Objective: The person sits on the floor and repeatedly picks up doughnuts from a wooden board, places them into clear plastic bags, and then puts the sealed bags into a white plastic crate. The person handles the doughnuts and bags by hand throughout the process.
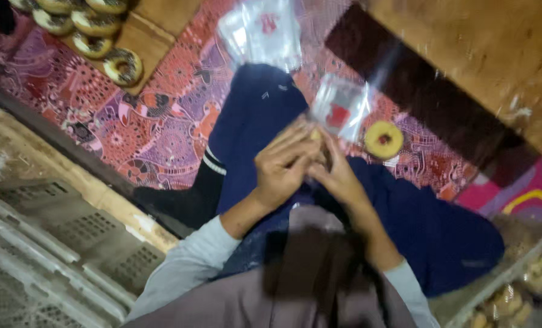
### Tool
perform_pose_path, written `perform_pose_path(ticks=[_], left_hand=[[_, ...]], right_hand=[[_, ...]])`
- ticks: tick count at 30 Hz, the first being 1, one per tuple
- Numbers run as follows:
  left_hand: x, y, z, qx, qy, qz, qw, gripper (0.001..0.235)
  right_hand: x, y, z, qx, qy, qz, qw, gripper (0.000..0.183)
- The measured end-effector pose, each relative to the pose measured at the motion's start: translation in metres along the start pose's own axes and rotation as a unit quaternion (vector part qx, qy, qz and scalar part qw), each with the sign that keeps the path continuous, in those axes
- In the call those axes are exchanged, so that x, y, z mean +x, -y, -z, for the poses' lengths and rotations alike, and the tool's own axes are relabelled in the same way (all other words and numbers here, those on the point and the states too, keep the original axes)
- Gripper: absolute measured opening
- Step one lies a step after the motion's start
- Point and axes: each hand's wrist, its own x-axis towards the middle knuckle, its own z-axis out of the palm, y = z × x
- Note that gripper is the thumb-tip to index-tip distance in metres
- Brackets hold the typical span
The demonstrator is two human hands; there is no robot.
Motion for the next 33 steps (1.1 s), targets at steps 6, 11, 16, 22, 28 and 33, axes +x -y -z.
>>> perform_pose_path(ticks=[6,11,16,22,28,33], left_hand=[[0.020,0.077,0.009,-0.310,-0.054,0.334,0.889,0.064],[-0.003,0.116,0.016,-0.383,-0.014,0.337,0.860,0.053],[-0.001,0.117,0.008,-0.409,-0.034,0.303,0.860,0.032],[0.006,0.091,0.000,-0.286,-0.033,0.184,0.940,0.010],[0.021,0.053,0.012,-0.122,-0.051,0.027,0.991,0.015],[0.003,0.063,0.026,-0.088,-0.051,0.094,0.990,0.020]], right_hand=[[0.026,-0.045,-0.013,0.234,-0.041,-0.139,0.962,0.057],[0.023,-0.033,-0.015,-0.013,-0.087,-0.049,0.995,0.046],[0.043,-0.014,-0.006,-0.037,-0.114,-0.028,0.992,0.042],[0.057,0.019,-0.008,-0.199,-0.141,0.073,0.967,0.015],[0.054,0.044,-0.010,-0.290,-0.250,0.137,0.913,0.026],[0.056,0.002,-0.022,-0.371,-0.202,0.079,0.903,0.038]])
